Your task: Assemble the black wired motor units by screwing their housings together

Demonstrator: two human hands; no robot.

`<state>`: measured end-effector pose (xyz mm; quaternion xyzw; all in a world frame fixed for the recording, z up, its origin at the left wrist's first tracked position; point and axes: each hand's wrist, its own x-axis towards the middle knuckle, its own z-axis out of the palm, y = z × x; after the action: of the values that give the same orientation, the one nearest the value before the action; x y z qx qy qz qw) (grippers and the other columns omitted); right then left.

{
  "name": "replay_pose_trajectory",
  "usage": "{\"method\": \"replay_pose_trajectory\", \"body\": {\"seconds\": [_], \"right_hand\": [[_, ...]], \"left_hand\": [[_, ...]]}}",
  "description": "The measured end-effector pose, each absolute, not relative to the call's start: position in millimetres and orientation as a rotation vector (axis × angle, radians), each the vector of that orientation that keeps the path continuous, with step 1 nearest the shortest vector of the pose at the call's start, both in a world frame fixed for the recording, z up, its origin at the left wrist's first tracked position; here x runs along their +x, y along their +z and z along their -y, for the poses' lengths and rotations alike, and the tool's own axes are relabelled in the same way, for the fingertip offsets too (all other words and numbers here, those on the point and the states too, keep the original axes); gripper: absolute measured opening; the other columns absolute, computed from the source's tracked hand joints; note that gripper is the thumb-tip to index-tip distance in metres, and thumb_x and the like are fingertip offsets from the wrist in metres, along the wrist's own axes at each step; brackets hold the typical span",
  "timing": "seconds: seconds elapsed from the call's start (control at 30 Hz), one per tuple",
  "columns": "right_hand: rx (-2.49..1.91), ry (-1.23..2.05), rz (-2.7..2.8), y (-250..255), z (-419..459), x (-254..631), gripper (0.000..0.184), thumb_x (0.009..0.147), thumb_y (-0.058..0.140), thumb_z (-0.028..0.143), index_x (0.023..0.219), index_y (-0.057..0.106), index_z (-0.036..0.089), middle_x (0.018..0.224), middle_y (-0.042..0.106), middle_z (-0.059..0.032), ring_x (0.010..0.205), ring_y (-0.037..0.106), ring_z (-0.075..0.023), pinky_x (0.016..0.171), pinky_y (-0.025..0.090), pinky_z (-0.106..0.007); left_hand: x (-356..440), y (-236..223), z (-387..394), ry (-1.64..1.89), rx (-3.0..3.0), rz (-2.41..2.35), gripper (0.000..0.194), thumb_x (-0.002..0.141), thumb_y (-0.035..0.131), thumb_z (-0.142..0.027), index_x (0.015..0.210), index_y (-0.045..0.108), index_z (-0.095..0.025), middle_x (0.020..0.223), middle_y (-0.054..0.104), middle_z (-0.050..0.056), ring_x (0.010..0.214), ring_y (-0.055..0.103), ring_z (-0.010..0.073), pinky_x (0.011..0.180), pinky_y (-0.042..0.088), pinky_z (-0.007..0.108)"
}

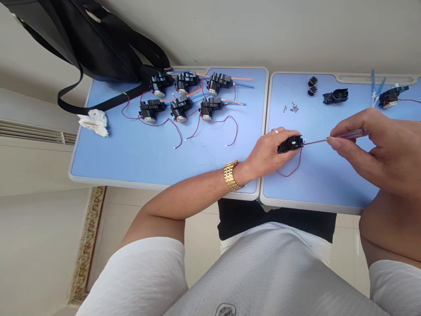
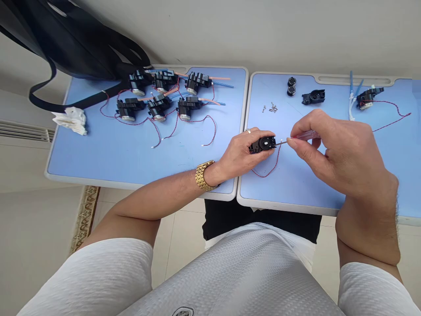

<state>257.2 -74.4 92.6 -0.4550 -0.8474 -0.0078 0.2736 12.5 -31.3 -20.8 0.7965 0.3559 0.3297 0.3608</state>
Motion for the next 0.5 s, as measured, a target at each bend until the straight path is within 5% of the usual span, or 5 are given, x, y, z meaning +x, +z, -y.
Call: {"method": "replay_pose_trajectory", "body": {"seconds": [0.13, 0.27, 0.37, 0.5], "right_hand": [[-1.187, -0.217, 2.269, 86, 71, 258, 0.031, 0.11, 0.072, 0.044, 0.089, 0.062, 0.023, 0.066, 0.068, 0.0106, 0.052, 0.053, -0.0059, 0.052, 0.035, -0.025], [-1.201, -0.389, 2.255, 84, 67, 262, 0.052, 0.107, 0.071, 0.059, 0.074, 0.055, 0.023, 0.047, 0.04, 0.0117, 0.043, 0.032, -0.0074, 0.043, 0.024, -0.028], [-1.247, -0.305, 2.302, 87, 68, 263, 0.048, 0.113, 0.058, 0.062, 0.087, 0.064, 0.023, 0.053, 0.052, 0.0106, 0.045, 0.045, -0.0079, 0.046, 0.03, -0.028], [-1.278, 0.016, 2.374, 95, 74, 261, 0.039, 0.119, 0.045, 0.057, 0.113, 0.063, 0.024, 0.091, 0.079, 0.0048, 0.067, 0.074, -0.0108, 0.056, 0.044, -0.027]], "left_hand": [[12, -24, 31, 0.862, 2.055, -0.901, 0.03, 0.103, 0.076, -0.024, 0.132, 0.075, -0.021, 0.114, 0.081, 0.004, 0.103, 0.075, 0.0187, 0.097, 0.061, 0.034], [12, -24, 32, 0.865, 2.055, -0.894, 0.029, 0.103, 0.076, -0.025, 0.131, 0.076, -0.021, 0.113, 0.081, 0.004, 0.103, 0.075, 0.0189, 0.097, 0.062, 0.034], [13, -22, 32, 0.849, 2.055, -0.908, 0.028, 0.104, 0.075, -0.028, 0.131, 0.076, -0.022, 0.113, 0.081, 0.004, 0.103, 0.075, 0.0194, 0.097, 0.061, 0.035], [13, -20, 32, 0.855, 2.046, -0.911, 0.029, 0.104, 0.075, -0.03, 0.132, 0.076, -0.021, 0.113, 0.08, 0.005, 0.104, 0.075, 0.0201, 0.097, 0.061, 0.035]]}}
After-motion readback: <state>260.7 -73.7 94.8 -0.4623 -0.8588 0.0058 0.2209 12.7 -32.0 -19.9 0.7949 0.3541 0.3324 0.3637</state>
